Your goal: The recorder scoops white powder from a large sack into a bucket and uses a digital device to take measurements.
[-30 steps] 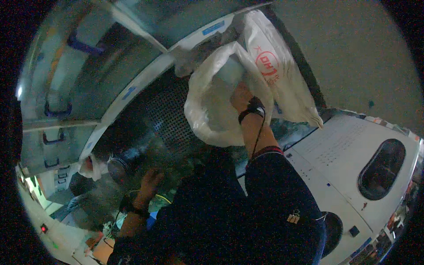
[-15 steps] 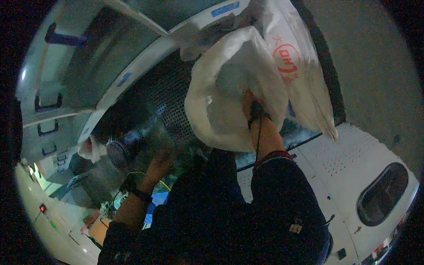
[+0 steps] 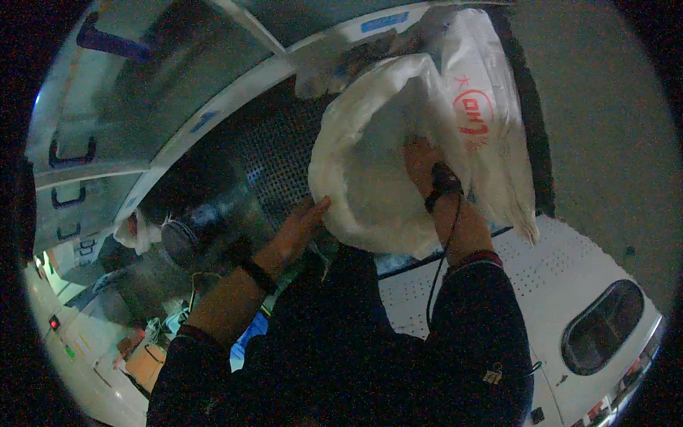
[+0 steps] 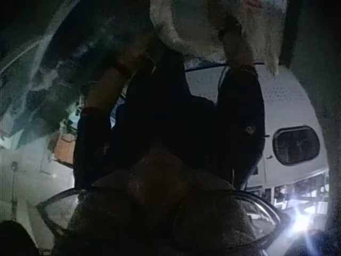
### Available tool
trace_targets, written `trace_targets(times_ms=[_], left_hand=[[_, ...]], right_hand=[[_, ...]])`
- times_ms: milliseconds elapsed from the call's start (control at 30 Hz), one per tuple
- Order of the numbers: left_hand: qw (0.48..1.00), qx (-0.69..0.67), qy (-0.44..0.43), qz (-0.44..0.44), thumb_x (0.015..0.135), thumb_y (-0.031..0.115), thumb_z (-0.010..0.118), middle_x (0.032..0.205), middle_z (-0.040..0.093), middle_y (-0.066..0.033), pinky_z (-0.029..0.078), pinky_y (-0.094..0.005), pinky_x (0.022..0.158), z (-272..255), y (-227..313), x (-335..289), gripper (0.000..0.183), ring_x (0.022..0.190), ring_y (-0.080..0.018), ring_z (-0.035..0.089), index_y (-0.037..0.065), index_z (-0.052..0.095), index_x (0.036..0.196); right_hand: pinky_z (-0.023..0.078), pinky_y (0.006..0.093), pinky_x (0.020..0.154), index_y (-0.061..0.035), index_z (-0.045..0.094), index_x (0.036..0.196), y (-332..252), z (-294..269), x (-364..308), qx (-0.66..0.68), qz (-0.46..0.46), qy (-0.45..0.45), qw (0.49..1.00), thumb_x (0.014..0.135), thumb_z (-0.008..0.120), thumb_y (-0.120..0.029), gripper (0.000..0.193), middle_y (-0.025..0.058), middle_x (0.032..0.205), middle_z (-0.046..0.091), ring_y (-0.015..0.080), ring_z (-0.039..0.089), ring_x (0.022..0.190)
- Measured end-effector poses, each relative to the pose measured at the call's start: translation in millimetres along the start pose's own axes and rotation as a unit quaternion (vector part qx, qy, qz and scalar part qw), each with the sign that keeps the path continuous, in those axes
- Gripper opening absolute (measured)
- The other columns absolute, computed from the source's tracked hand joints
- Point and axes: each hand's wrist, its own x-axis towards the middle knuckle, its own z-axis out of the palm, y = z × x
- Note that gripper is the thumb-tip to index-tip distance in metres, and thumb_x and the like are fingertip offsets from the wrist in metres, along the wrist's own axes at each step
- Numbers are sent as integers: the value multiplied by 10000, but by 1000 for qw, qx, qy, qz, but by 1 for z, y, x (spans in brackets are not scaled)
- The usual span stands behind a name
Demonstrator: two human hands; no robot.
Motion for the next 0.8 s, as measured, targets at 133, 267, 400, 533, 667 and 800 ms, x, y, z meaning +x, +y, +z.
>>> trace_targets(times_ms=[133, 267, 400, 533, 667, 800], left_hand=[[998, -31, 10, -59, 909, 520, 635, 1328, 577, -178, 418, -389, 1042, -7, -19, 20, 749, 1228, -282, 542, -32, 460, 1385], [999, -12, 2, -42, 895, 479, 658, 1195, 653, -180, 483, -362, 952, 9, 13, 15, 667, 1090, -256, 633, -49, 551, 1289], [998, 52, 20, -33, 915, 437, 642, 1098, 694, -181, 521, -352, 883, -6, -28, 32, 560, 1009, -251, 673, -27, 610, 1226], [995, 87, 36, 40, 966, 353, 613, 1152, 683, -126, 505, -372, 925, -8, -41, 31, 468, 1029, -221, 642, -8, 602, 1264], [998, 29, 45, 19, 958, 357, 619, 1138, 690, -130, 506, -375, 922, 0, -29, 21, 470, 1026, -229, 646, 0, 604, 1263], [998, -6, 28, 63, 946, 358, 625, 1123, 694, -146, 505, -388, 932, 3, -23, 17, 475, 1044, -257, 655, 11, 602, 1270]], right_hand=[[577, 437, 693, 7, 513, 1176, -19, 1, 12, -24, 28, -13, 999, 878, 553, -116, 325, 209, 1004, 687, 333, 717, 866], [565, 432, 781, 17, 499, 1182, -10, 33, 6, 23, 92, -109, 990, 873, 562, -129, 348, 194, 1046, 672, 353, 696, 943], [546, 450, 840, 21, 497, 1185, -25, 29, -29, 22, -42, -145, 988, 856, 588, -152, 383, 226, 1097, 654, 384, 674, 988], [524, 486, 892, 34, 492, 1193, -20, 11, -43, 75, -35, -241, 967, 831, 626, -179, 441, 268, 1122, 642, 429, 650, 1025], [532, 514, 869, 56, 491, 1202, -20, 30, -11, 6, 52, -402, 914, 832, 628, -170, 455, 313, 1096, 643, 477, 629, 1046], [563, 507, 789, 41, 520, 1204, 11, 61, -30, 69, 29, -313, 947, 834, 678, -216, 477, 263, 1110, 664, 433, 649, 1054]])
